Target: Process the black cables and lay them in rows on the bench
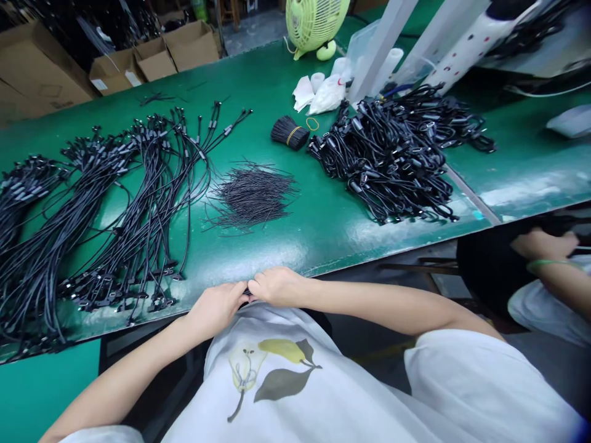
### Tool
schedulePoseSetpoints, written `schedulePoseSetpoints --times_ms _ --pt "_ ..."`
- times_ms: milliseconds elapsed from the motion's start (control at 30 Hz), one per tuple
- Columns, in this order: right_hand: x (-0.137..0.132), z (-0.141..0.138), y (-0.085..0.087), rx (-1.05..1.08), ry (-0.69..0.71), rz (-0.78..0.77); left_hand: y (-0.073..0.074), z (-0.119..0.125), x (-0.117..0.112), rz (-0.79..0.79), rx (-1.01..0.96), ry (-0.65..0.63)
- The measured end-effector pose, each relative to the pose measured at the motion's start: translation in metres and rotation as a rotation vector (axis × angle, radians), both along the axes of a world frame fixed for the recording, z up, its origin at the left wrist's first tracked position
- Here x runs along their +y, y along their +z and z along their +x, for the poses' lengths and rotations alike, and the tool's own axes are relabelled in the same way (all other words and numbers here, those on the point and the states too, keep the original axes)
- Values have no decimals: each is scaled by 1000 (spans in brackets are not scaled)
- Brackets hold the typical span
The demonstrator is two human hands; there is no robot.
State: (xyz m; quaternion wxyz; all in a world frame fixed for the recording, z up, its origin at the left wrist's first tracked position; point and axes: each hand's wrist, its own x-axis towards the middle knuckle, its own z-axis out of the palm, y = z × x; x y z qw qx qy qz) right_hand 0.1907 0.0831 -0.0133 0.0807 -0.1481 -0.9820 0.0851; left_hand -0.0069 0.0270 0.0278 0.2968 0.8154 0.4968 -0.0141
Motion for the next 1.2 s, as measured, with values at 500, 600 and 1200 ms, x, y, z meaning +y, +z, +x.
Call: schedulePoseSetpoints --times_ms 500,600,1200 --pt "154 37 -5 179 -527 14 -22 -3 10 -435 -896 749" --pt "164 41 -17 138 -559 58 -21 0 8 -441 -1003 802" --pt "18 3 31 398 -319 -102 -13 43 36 -190 -1125 841"
